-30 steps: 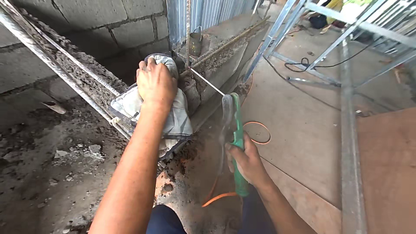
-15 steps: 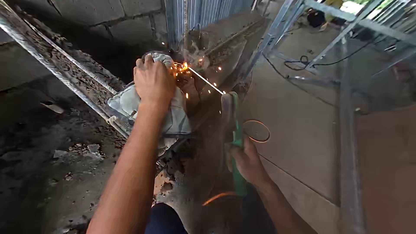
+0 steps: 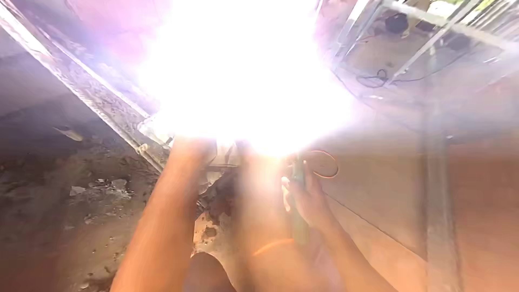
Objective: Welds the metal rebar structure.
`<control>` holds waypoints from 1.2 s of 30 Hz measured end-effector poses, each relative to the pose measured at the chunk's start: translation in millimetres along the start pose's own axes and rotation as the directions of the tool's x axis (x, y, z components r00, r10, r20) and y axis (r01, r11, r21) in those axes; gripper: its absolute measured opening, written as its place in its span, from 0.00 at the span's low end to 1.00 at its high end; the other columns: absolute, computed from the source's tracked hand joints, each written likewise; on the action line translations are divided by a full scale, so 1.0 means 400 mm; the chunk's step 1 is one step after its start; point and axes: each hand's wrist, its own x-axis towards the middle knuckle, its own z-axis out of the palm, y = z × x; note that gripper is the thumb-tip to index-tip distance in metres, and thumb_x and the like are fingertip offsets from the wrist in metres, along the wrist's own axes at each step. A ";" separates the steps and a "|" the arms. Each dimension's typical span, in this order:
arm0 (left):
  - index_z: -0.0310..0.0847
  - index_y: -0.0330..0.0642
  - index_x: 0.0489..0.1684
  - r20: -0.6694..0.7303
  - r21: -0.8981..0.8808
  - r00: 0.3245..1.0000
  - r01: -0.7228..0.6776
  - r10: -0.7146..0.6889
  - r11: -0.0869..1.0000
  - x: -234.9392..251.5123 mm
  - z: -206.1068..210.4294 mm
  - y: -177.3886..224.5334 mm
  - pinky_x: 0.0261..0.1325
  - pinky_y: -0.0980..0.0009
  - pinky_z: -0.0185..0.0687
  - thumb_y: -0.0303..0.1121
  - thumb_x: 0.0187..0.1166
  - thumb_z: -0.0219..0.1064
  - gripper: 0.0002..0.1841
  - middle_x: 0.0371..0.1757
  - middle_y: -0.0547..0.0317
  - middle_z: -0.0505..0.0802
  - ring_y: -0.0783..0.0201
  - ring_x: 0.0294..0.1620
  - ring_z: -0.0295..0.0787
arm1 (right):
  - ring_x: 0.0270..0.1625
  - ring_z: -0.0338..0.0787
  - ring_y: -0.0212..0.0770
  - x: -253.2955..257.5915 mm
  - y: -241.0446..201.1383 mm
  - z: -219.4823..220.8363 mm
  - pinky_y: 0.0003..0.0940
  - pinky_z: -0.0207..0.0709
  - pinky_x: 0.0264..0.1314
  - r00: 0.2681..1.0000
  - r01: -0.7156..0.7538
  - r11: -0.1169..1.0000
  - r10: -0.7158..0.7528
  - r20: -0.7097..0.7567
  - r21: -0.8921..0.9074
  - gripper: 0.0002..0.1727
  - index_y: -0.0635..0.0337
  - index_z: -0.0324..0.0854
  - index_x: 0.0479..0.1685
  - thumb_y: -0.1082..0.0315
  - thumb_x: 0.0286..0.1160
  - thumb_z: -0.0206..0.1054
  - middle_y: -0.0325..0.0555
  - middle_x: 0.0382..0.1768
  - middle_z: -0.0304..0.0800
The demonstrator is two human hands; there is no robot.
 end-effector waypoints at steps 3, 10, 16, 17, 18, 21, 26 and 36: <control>0.81 0.23 0.56 0.261 0.116 0.952 0.130 -0.157 0.985 0.194 -0.123 0.107 0.72 0.31 0.71 0.33 0.74 0.71 0.20 0.69 0.24 0.82 0.27 0.77 0.74 | 0.15 0.82 0.41 0.000 0.009 0.001 0.39 0.84 0.18 0.999 -0.035 0.999 0.035 0.004 0.005 0.30 0.64 0.59 0.79 0.61 0.83 0.62 0.42 0.22 0.79; 0.83 0.26 0.57 0.161 -0.043 0.987 0.030 -0.023 0.999 0.091 -0.138 0.083 0.66 0.41 0.75 0.32 0.82 0.64 0.16 0.57 0.30 0.89 0.36 0.61 0.85 | 0.17 0.82 0.39 0.000 0.007 0.002 0.37 0.84 0.17 1.000 0.010 1.000 -0.010 -0.002 0.014 0.26 0.66 0.64 0.74 0.63 0.81 0.60 0.43 0.26 0.82; 0.82 0.26 0.59 0.376 0.034 0.923 0.071 -0.078 0.997 0.174 -0.142 0.056 0.69 0.35 0.77 0.34 0.80 0.67 0.19 0.65 0.26 0.86 0.30 0.69 0.83 | 0.15 0.82 0.38 0.000 0.000 0.004 0.36 0.84 0.16 1.000 0.009 1.000 -0.009 -0.017 -0.006 0.24 0.65 0.66 0.70 0.62 0.81 0.60 0.41 0.23 0.80; 0.83 0.27 0.61 0.395 -0.025 0.918 0.053 -0.039 0.998 0.134 -0.149 0.038 0.66 0.41 0.79 0.32 0.83 0.68 0.17 0.61 0.30 0.88 0.37 0.63 0.86 | 0.16 0.82 0.40 0.000 0.000 0.001 0.37 0.84 0.16 1.000 0.020 1.000 -0.020 -0.008 0.012 0.22 0.65 0.67 0.68 0.62 0.82 0.61 0.42 0.23 0.81; 0.83 0.28 0.60 0.342 -0.043 0.939 0.050 -0.032 0.998 0.095 -0.146 0.043 0.65 0.45 0.79 0.31 0.83 0.67 0.15 0.58 0.33 0.89 0.41 0.60 0.87 | 0.15 0.82 0.40 0.001 0.001 0.000 0.37 0.84 0.16 1.000 0.021 1.000 -0.021 -0.001 0.020 0.22 0.65 0.67 0.68 0.62 0.82 0.60 0.43 0.23 0.81; 0.80 0.25 0.58 0.238 0.076 0.962 0.120 -0.135 0.990 0.159 -0.132 0.104 0.68 0.34 0.74 0.30 0.75 0.69 0.18 0.62 0.26 0.87 0.29 0.69 0.82 | 0.16 0.82 0.40 0.001 0.006 0.001 0.37 0.84 0.17 1.000 -0.018 1.000 0.018 -0.006 0.024 0.26 0.64 0.65 0.73 0.61 0.82 0.62 0.44 0.24 0.81; 0.80 0.23 0.56 0.408 -0.135 0.882 0.314 -0.236 0.940 0.026 -0.210 0.129 0.61 0.42 0.78 0.26 0.84 0.62 0.13 0.52 0.31 0.88 0.39 0.57 0.85 | 0.17 0.83 0.38 0.001 0.000 0.002 0.35 0.84 0.17 1.000 0.011 1.000 -0.011 -0.021 -0.019 0.24 0.66 0.65 0.71 0.62 0.81 0.60 0.42 0.27 0.83; 0.77 0.23 0.67 0.172 0.010 0.959 0.225 -0.224 0.974 0.182 -0.111 0.094 0.75 0.38 0.71 0.33 0.76 0.70 0.25 0.69 0.25 0.83 0.31 0.75 0.78 | 0.18 0.84 0.40 0.005 0.002 0.003 0.38 0.86 0.18 1.000 -0.015 1.000 0.015 -0.014 -0.026 0.27 0.65 0.64 0.74 0.60 0.81 0.62 0.43 0.25 0.82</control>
